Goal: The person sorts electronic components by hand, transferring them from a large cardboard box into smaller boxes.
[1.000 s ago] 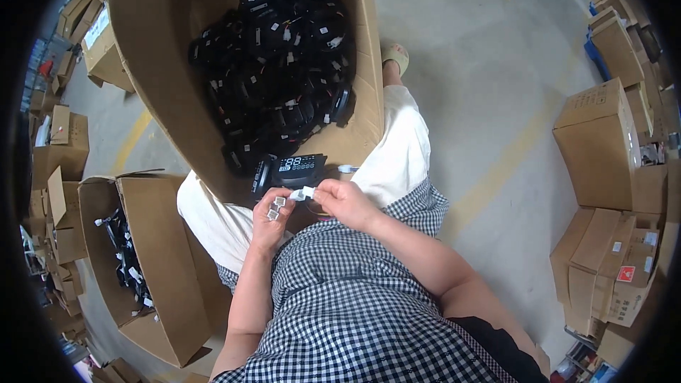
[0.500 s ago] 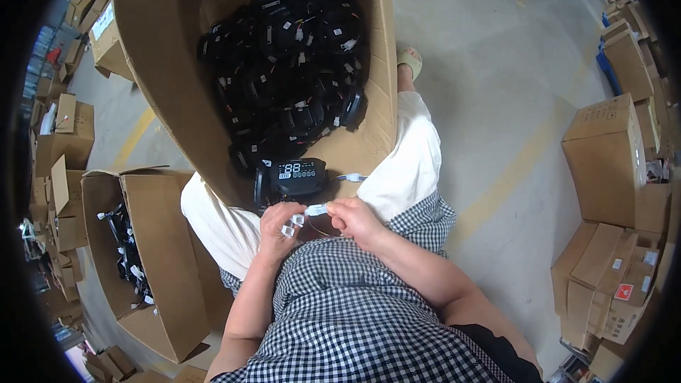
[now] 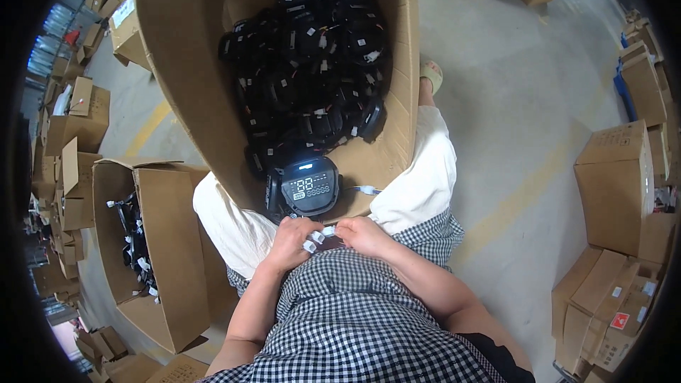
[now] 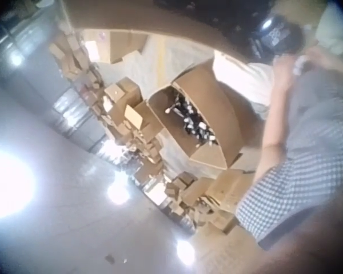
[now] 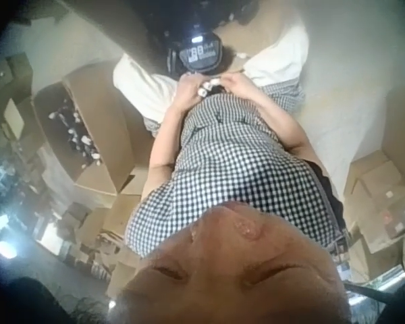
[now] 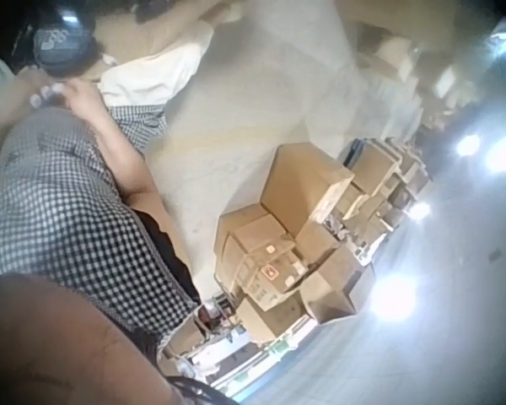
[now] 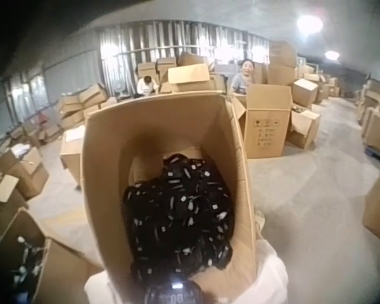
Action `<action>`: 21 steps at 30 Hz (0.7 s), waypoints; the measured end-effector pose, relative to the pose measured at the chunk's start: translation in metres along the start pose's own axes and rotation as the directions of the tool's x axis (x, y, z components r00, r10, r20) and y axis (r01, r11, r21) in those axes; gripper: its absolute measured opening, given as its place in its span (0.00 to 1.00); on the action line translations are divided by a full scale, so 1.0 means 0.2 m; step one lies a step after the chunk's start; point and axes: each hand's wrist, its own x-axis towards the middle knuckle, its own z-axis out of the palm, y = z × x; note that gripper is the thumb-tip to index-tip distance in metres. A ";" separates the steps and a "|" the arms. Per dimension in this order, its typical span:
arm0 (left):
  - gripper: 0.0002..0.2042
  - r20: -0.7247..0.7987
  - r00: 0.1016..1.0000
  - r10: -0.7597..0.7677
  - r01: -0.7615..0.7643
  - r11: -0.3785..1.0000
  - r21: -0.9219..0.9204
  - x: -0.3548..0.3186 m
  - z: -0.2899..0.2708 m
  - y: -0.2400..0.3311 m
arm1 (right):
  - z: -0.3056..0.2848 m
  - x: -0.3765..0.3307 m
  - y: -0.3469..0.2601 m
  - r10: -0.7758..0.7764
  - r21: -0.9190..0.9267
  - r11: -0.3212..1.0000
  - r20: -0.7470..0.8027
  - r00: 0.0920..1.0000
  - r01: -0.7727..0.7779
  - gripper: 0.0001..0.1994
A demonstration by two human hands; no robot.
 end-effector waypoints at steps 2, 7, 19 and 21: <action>0.13 -0.001 1.000 -0.006 0.006 1.000 -0.003 -0.01 0.01 -0.01 | 0.01 0.02 0.06 -0.002 0.085 0.996 0.020 1.000 0.001 0.10; 0.13 -0.043 0.999 -0.027 0.024 0.998 -0.059 -0.01 0.03 -0.02 | 0.01 0.01 0.04 0.017 0.241 0.970 0.045 0.999 -0.028 0.09; 0.13 -0.358 0.933 -0.039 -0.066 0.958 -0.277 0.09 0.02 -0.09 | 0.06 -0.02 0.07 -0.135 0.701 0.644 -0.289 0.948 0.306 0.02; 0.11 -0.446 0.837 -0.318 -0.019 0.797 -0.604 0.23 -0.01 -0.14 | 0.02 -0.11 -0.03 -0.255 0.781 0.522 -0.240 0.937 0.342 0.01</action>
